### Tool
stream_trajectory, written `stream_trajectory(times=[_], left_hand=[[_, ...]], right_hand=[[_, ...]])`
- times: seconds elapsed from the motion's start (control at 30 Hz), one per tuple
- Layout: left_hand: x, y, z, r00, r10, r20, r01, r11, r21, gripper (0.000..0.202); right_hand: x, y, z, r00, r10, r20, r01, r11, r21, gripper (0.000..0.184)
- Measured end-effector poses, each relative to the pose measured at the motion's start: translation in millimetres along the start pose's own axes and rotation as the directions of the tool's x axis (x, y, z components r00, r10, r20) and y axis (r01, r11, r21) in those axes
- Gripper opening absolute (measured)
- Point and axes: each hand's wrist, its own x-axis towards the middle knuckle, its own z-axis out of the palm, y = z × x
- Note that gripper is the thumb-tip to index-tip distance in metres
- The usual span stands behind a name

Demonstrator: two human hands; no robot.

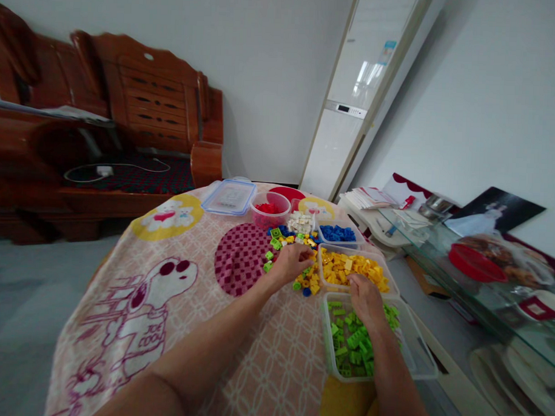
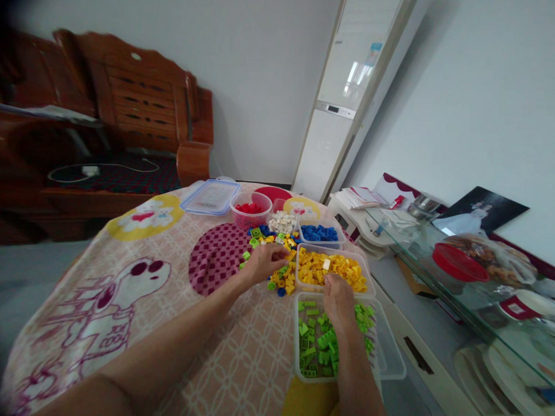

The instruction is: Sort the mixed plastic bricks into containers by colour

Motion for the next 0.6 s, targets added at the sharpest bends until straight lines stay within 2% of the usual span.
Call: stream_trajectory(times=[0.13,0.23,0.37,0.53,0.6], left_hand=[[-9,14,22.1,0.996,0.084,0.031,-0.081,0.993,-0.092,0.028],[-12,18,29.1,0.992,0.115,0.047,-0.11,0.989,-0.103,0.034],[-6,9,19.7,0.996,0.093,0.004,-0.092,0.996,-0.009,0.035],[3,-18,-2.5,0.997,0.031,-0.064,-0.015,0.971,0.239,0.033],[4,-27,-7.9,0.998,0.004,-0.055,0.014,0.946,0.325,0.034]], right_hand=[[0,1,1,1.0,0.002,-0.002,-0.002,1.0,0.012,0.034],[-1,1,1,1.0,-0.008,-0.016,0.008,1.0,0.019,0.034],[-1,2,2,1.0,0.0,-0.018,0.0,1.0,0.006,0.033],[0,2,2,1.0,0.013,-0.011,-0.013,1.0,-0.002,0.033],[0,2,1,1.0,0.017,-0.003,-0.017,1.0,-0.006,0.033]])
